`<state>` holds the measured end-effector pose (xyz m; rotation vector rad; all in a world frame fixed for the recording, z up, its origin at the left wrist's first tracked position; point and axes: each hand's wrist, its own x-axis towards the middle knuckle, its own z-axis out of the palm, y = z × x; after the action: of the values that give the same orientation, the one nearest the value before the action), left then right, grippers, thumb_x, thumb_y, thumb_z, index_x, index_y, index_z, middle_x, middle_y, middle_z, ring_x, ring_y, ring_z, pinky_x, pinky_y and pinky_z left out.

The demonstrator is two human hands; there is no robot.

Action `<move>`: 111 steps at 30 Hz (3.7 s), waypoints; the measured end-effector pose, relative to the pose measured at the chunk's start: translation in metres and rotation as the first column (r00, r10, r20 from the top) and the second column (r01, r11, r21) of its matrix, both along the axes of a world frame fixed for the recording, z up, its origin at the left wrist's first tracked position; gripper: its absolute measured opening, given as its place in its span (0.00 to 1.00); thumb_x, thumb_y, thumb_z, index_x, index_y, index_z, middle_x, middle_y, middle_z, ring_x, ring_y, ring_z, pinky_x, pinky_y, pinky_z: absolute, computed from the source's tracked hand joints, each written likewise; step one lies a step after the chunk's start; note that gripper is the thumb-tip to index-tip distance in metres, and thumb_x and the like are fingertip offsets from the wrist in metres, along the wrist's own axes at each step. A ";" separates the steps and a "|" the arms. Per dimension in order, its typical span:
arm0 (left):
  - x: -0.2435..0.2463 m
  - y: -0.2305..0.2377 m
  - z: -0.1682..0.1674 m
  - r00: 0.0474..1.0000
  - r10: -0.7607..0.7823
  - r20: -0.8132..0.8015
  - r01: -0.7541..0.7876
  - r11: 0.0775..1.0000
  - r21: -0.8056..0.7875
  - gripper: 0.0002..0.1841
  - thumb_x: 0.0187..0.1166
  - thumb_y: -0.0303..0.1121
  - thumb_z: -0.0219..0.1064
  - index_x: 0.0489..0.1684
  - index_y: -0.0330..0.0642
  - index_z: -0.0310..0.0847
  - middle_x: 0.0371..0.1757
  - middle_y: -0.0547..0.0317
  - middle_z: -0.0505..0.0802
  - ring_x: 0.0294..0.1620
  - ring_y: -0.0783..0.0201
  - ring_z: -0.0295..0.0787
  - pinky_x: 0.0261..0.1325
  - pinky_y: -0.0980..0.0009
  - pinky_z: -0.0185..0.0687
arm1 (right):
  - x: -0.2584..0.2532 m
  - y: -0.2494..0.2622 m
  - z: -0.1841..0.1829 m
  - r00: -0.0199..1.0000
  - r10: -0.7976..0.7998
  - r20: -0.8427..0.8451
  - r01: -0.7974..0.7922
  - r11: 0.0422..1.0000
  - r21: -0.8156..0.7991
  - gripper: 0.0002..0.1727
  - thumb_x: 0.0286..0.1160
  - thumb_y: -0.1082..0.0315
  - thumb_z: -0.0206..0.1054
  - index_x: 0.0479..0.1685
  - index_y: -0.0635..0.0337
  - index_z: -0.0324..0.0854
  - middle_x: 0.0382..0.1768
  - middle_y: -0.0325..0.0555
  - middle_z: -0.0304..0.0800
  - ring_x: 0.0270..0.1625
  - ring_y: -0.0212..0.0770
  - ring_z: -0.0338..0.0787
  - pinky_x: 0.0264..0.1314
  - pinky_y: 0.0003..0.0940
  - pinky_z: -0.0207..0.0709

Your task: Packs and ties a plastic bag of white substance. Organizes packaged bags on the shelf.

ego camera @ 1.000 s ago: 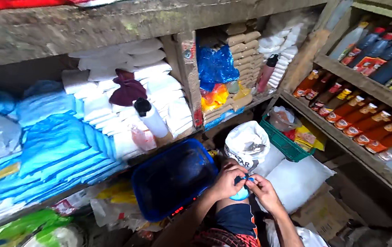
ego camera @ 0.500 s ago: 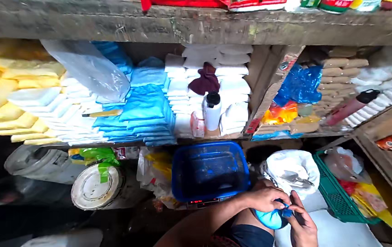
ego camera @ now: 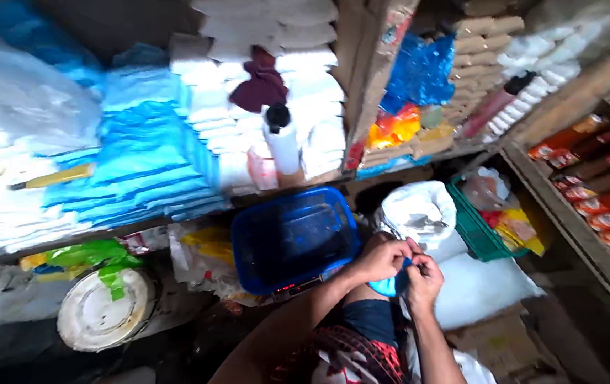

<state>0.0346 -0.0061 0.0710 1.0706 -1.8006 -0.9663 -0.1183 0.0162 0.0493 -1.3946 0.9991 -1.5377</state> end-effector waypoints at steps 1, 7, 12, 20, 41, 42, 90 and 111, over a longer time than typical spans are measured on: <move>-0.004 0.002 0.000 0.998 0.036 -0.052 -0.034 0.999 0.042 0.08 0.75 0.26 0.65 0.43 0.37 0.89 0.44 0.54 0.95 0.50 0.63 0.92 0.62 0.58 0.87 | 0.002 0.000 0.001 1.000 -0.017 -0.012 0.017 1.000 0.001 0.03 0.60 0.81 0.67 0.32 0.69 0.82 0.61 0.65 0.91 0.70 0.57 0.88 0.70 0.47 0.85; -0.006 0.001 -0.009 0.978 0.068 -0.197 -0.032 0.983 0.182 0.06 0.75 0.24 0.66 0.43 0.34 0.86 0.46 0.50 0.92 0.48 0.62 0.91 0.56 0.61 0.90 | -0.018 -0.003 0.006 0.961 -0.007 -0.276 0.000 1.000 -0.023 0.06 0.66 0.74 0.68 0.37 0.59 0.90 0.70 0.55 0.88 0.84 0.57 0.75 0.89 0.54 0.67; -0.003 -0.002 0.002 0.983 0.045 -0.180 0.000 0.971 0.241 0.04 0.76 0.23 0.66 0.42 0.35 0.82 0.37 0.54 0.93 0.39 0.65 0.91 0.48 0.64 0.89 | -0.027 -0.002 0.022 0.861 -0.040 -0.507 0.046 0.999 -0.002 0.10 0.75 0.65 0.69 0.49 0.49 0.93 0.80 0.41 0.80 0.91 0.47 0.64 0.92 0.53 0.62; -0.001 -0.005 0.004 0.996 -0.038 -0.082 0.056 0.973 0.225 0.03 0.82 0.24 0.61 0.44 0.38 0.81 0.38 0.55 0.91 0.39 0.64 0.89 0.48 0.62 0.88 | -0.024 -0.008 0.017 0.755 -0.147 -0.639 0.116 0.989 -0.090 0.07 0.71 0.60 0.66 0.32 0.46 0.90 0.74 0.30 0.86 0.89 0.41 0.68 0.89 0.55 0.63; 0.016 -0.003 0.131 0.730 0.004 -0.684 0.062 0.996 0.071 0.08 0.86 0.32 0.59 0.45 0.41 0.84 0.27 0.58 0.87 0.34 0.62 0.88 0.58 0.54 0.87 | -0.031 0.045 -0.002 0.700 0.305 0.646 -0.480 0.871 0.108 0.40 0.54 0.52 0.87 0.74 0.44 0.80 0.65 0.46 0.90 0.66 0.47 0.89 0.71 0.55 0.83; 0.019 -0.002 0.140 0.690 0.029 -0.723 0.043 0.996 0.082 0.08 0.87 0.33 0.58 0.43 0.43 0.83 0.26 0.60 0.86 0.36 0.62 0.88 0.64 0.51 0.84 | -0.020 0.045 0.007 0.679 0.371 0.634 -0.503 0.863 0.034 0.32 0.56 0.55 0.86 0.67 0.43 0.85 0.59 0.40 0.94 0.63 0.40 0.91 0.71 0.48 0.83; 0.141 0.071 0.095 0.652 0.546 -0.526 -0.495 0.832 0.250 0.32 0.59 0.29 0.87 0.66 0.40 0.81 0.54 0.49 0.94 0.55 0.54 0.94 0.60 0.55 0.93 | 0.086 -0.039 0.142 0.808 0.589 -0.027 -0.555 0.775 0.303 0.42 0.48 0.62 0.91 0.71 0.59 0.80 0.54 0.54 0.94 0.56 0.49 0.94 0.61 0.47 0.91; 0.234 0.140 0.119 0.789 0.554 -0.264 -0.543 0.831 0.120 0.42 0.61 0.41 0.86 0.80 0.44 0.69 0.62 0.56 0.91 0.63 0.61 0.90 0.69 0.61 0.88 | 0.199 -0.026 0.135 0.732 0.677 0.077 -0.658 0.674 0.337 0.36 0.37 0.75 0.92 0.56 0.69 0.84 0.48 0.58 0.95 0.52 0.50 0.96 0.59 0.49 0.93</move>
<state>0.2681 0.1339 0.1896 1.3042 -1.1302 -0.7438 0.0812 -0.0095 0.1841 -1.3388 0.6225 -0.7306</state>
